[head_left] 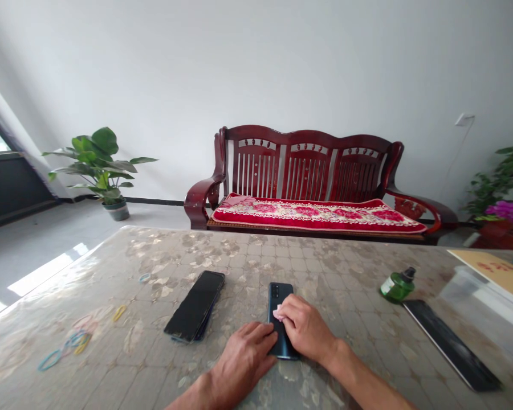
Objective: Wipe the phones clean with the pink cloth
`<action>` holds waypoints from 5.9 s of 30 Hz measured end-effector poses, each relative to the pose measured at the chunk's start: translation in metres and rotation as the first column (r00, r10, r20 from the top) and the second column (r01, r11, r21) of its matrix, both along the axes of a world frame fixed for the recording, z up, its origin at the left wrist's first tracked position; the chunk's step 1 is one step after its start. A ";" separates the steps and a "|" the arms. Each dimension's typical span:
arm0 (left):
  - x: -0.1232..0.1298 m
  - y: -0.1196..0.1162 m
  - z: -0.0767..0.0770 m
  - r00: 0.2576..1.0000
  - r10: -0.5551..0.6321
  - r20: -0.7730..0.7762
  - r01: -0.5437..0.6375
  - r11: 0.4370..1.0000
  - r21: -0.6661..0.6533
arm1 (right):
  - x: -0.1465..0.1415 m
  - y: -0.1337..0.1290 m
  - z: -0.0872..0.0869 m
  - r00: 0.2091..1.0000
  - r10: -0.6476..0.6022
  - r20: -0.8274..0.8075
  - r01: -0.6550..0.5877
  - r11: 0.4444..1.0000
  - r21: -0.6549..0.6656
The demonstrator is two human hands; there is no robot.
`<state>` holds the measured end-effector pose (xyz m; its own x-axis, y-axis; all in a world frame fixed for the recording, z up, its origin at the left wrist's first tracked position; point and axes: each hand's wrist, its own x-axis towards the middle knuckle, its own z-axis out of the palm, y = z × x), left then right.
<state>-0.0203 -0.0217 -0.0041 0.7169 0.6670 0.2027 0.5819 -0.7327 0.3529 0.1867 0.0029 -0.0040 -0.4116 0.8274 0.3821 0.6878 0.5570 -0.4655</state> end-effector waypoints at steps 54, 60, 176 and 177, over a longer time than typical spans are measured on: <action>0.021 -0.006 -0.017 0.957 0.087 -0.276 -0.014 0.967 0.256 | 0.005 0.064 -0.002 0.900 -0.227 -0.372 0.164 0.967 -0.194; 0.011 -0.005 -0.007 0.950 0.026 -0.311 0.078 0.946 0.315 | 0.018 0.061 -0.006 0.795 -0.398 -0.458 0.272 0.908 -0.318; -0.024 0.054 -0.004 0.930 0.286 0.229 -0.313 0.945 0.094 | -0.003 0.029 0.056 0.980 -0.145 0.139 0.110 0.966 0.233; -0.024 0.054 -0.003 0.931 0.289 0.224 -0.314 0.946 0.085 | 0.006 0.032 0.055 0.977 -0.160 0.139 0.125 0.965 0.229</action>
